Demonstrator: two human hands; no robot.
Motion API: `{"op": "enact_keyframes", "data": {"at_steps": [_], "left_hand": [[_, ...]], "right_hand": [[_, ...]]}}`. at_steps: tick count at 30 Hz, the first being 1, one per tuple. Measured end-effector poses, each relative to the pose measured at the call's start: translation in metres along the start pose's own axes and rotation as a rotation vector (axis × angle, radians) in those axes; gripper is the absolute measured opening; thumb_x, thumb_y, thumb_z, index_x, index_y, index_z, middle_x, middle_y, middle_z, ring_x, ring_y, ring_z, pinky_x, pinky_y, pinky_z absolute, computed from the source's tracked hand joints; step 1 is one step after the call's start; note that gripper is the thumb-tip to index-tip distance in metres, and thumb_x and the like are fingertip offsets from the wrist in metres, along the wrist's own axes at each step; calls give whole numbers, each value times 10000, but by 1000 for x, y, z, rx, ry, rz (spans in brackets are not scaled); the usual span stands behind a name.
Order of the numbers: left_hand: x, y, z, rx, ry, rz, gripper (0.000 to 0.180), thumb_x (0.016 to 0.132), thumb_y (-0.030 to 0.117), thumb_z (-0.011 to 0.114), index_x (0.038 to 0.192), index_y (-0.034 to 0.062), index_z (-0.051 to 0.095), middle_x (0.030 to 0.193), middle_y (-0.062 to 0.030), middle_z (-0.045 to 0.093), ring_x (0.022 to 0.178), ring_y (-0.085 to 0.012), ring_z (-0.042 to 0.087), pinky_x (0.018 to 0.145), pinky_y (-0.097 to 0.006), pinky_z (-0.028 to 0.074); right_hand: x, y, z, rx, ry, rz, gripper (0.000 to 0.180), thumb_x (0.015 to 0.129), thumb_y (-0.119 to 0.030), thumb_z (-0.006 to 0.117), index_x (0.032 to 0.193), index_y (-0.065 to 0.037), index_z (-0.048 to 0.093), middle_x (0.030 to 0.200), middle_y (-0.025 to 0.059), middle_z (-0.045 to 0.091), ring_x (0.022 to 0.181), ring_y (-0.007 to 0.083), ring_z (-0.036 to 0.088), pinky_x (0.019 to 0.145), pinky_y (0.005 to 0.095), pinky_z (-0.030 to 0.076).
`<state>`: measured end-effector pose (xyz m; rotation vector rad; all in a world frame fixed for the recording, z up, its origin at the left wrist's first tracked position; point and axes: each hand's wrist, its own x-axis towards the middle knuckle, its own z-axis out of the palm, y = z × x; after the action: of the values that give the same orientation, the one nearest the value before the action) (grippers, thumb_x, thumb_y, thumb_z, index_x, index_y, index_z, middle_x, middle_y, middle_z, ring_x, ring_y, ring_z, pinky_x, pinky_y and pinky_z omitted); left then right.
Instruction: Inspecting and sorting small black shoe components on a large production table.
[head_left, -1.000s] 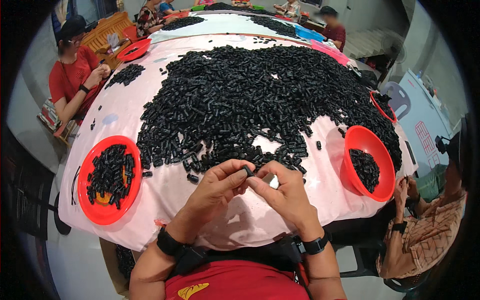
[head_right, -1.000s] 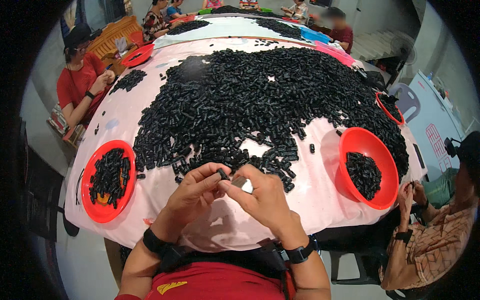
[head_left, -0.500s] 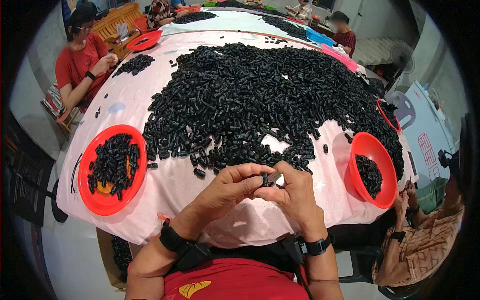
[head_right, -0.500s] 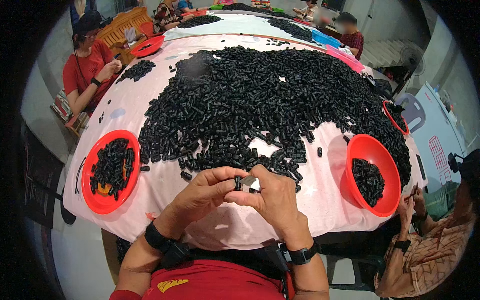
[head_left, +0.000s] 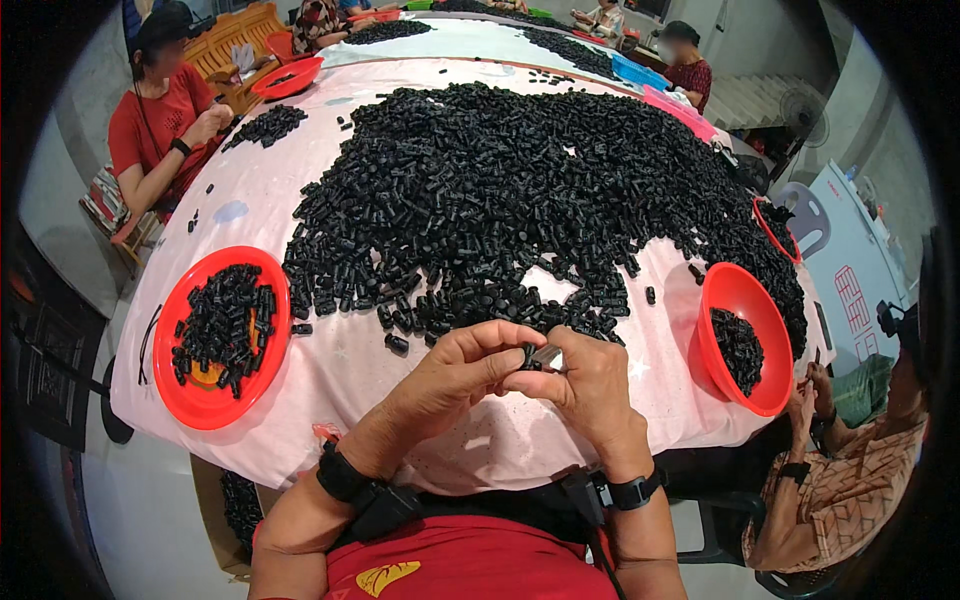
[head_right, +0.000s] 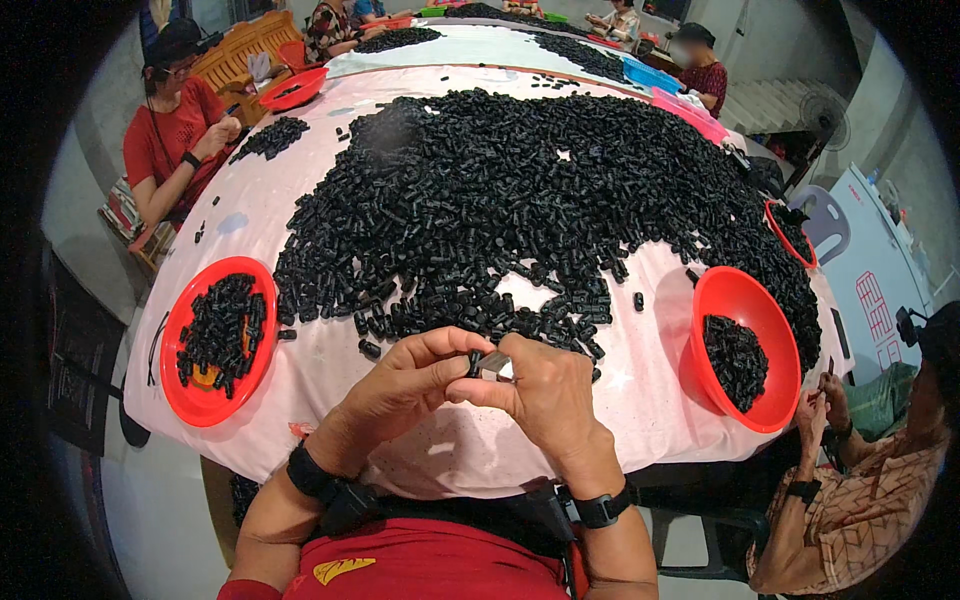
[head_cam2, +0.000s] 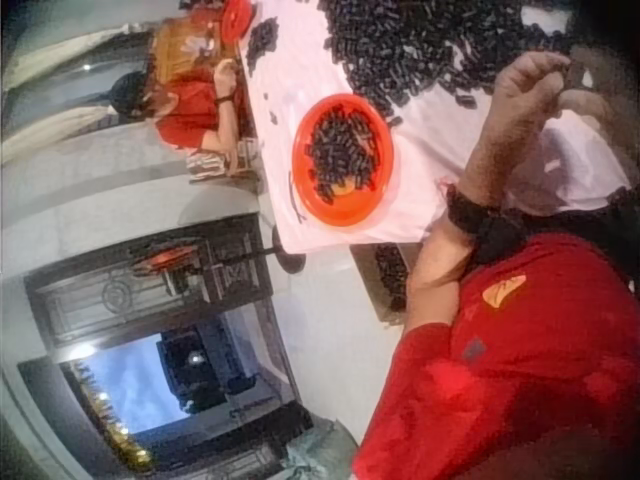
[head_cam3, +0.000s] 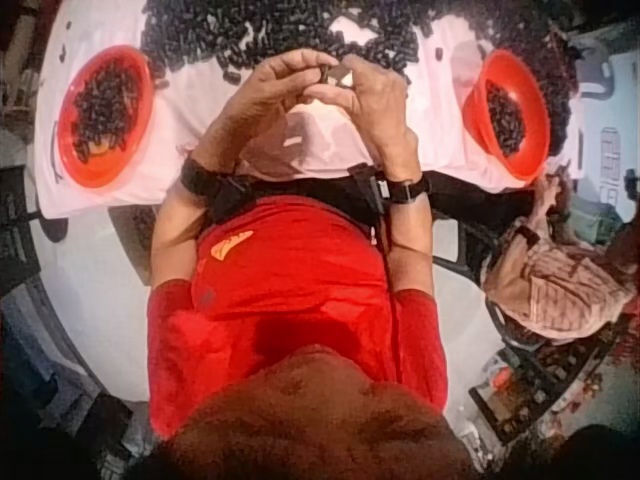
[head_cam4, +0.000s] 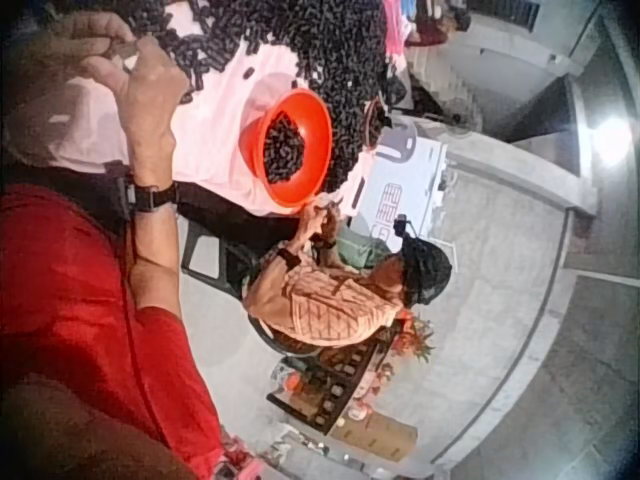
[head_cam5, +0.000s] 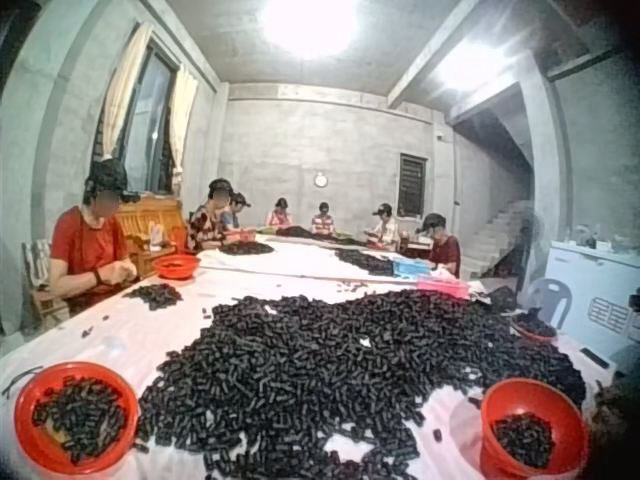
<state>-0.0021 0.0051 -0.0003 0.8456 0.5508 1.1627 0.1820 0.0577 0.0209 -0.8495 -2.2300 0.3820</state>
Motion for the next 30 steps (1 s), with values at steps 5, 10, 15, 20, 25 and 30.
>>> {"op": "enact_keyframes", "data": {"at_steps": [5, 10, 15, 20, 25, 30], "left_hand": [[1, -2, 2, 11, 21, 10, 289, 965, 147, 597, 1231, 37, 591, 1041, -1, 642, 897, -55, 582, 794, -226, 476], [1, -2, 4, 48, 44, 28, 281, 964, 171, 606, 1215, 47, 612, 961, 41, 637, 803, -17, 534, 706, -192, 432], [1, -2, 4, 62, 41, 17, 284, 965, 175, 605, 1218, 46, 611, 936, 43, 633, 799, -16, 531, 703, -188, 429], [0, -3, -3, 37, 0, -2, 296, 966, 119, 584, 1243, 16, 574, 1112, -46, 647, 986, -96, 618, 877, -259, 507], [0, -4, -3, 6, 3, -12, 290, 966, 115, 584, 1238, 16, 577, 1113, -43, 646, 984, -95, 617, 879, -262, 505], [1, 0, -1, 13, -22, -20, 290, 963, 122, 590, 1235, 19, 580, 1104, -42, 648, 989, -96, 618, 877, -253, 501]], "right_hand": [[0, -1, -1, -32, -13, 12, 572, 703, -618, 711, 689, -63, 575, 559, 67, 560, 490, 243, 589, 440, 355, 430], [0, 0, -1, -63, -30, 16, 570, 702, -624, 705, 698, -63, 602, 562, 65, 565, 485, 235, 584, 440, 350, 427], [0, 1, -1, -30, -25, -5, 561, 715, -622, 695, 707, -66, 624, 556, 64, 564, 482, 235, 583, 438, 348, 423], [-1, -1, -4, -41, -67, 17, 554, 720, -617, 698, 704, -68, 624, 574, 67, 580, 488, 239, 589, 441, 353, 425], [-1, 2, -1, -37, -44, -11, 553, 721, -617, 700, 698, -70, 619, 578, 71, 583, 490, 252, 590, 440, 354, 424], [-1, 3, -1, -40, -57, 6, 555, 722, -615, 702, 705, -66, 621, 574, 83, 581, 492, 264, 594, 437, 364, 428]]}}
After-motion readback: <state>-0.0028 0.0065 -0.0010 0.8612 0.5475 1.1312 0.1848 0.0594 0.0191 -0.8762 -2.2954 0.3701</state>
